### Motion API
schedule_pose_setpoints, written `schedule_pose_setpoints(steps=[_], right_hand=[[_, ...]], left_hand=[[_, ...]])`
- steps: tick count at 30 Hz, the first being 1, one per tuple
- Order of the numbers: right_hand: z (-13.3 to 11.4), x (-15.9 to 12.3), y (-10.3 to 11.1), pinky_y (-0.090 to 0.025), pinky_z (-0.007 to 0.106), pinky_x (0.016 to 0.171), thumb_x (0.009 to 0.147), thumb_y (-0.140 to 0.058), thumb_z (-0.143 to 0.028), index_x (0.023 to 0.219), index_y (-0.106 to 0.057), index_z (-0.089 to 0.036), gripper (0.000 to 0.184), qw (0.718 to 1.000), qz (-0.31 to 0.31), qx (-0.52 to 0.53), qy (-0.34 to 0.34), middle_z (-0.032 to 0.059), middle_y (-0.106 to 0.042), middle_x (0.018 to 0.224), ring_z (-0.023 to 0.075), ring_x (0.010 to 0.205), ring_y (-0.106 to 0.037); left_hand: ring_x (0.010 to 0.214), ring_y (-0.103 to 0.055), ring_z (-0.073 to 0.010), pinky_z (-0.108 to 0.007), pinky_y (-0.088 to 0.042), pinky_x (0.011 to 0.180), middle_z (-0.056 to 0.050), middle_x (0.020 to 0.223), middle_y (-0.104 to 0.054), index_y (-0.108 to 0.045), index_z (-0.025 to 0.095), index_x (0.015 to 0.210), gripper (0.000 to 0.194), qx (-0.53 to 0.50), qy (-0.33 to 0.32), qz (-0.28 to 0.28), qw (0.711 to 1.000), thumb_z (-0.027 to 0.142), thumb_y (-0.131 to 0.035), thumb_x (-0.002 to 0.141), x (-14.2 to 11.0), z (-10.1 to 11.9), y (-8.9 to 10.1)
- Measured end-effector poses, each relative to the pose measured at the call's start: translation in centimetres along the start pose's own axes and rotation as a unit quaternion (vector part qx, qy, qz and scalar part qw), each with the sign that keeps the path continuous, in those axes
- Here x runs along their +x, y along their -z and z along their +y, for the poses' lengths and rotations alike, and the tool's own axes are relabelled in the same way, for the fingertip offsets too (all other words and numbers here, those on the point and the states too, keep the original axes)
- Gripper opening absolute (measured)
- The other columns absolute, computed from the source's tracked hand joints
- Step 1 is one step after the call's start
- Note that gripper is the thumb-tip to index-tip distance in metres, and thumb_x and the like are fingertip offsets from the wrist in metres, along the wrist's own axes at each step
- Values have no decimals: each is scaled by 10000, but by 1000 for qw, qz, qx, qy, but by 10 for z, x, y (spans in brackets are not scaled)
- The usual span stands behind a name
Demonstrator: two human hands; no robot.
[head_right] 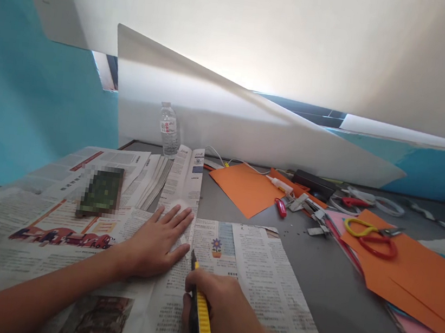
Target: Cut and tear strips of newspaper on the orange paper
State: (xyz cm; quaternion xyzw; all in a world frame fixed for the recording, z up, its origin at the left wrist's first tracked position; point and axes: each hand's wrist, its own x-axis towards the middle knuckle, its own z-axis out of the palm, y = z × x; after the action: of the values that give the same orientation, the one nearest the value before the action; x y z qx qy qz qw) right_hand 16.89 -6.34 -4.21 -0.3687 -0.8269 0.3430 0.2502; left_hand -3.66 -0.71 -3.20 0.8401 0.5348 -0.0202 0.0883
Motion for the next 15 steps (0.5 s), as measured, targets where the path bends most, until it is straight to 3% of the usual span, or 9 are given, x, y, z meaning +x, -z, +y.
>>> schedule_pose_setpoints(steps=[4, 15], right_hand=[[1, -7, -2, -401, 186, 527, 789, -562, -141, 783, -509, -215, 91, 1000, 9, -24, 7, -50, -577, 595, 84, 475, -481], [-3, -16, -5, -423, 172, 505, 711, -566, -114, 760, -537, -218, 118, 997, 37, -61, 14, -38, -601, 585, 97, 476, -539]], left_hand=[[1460, -39, -324, -578, -49, 1155, -78, 1593, -100, -166, 136, 1530, 722, 0, 3, -2, 1000, 545, -259, 942, 0, 1, 1], [1461, -43, -319, -578, -46, 1157, -78, 1593, -112, -180, 140, 1528, 714, -3, 3, -1, 1000, 539, -261, 941, 0, 1, 2]])
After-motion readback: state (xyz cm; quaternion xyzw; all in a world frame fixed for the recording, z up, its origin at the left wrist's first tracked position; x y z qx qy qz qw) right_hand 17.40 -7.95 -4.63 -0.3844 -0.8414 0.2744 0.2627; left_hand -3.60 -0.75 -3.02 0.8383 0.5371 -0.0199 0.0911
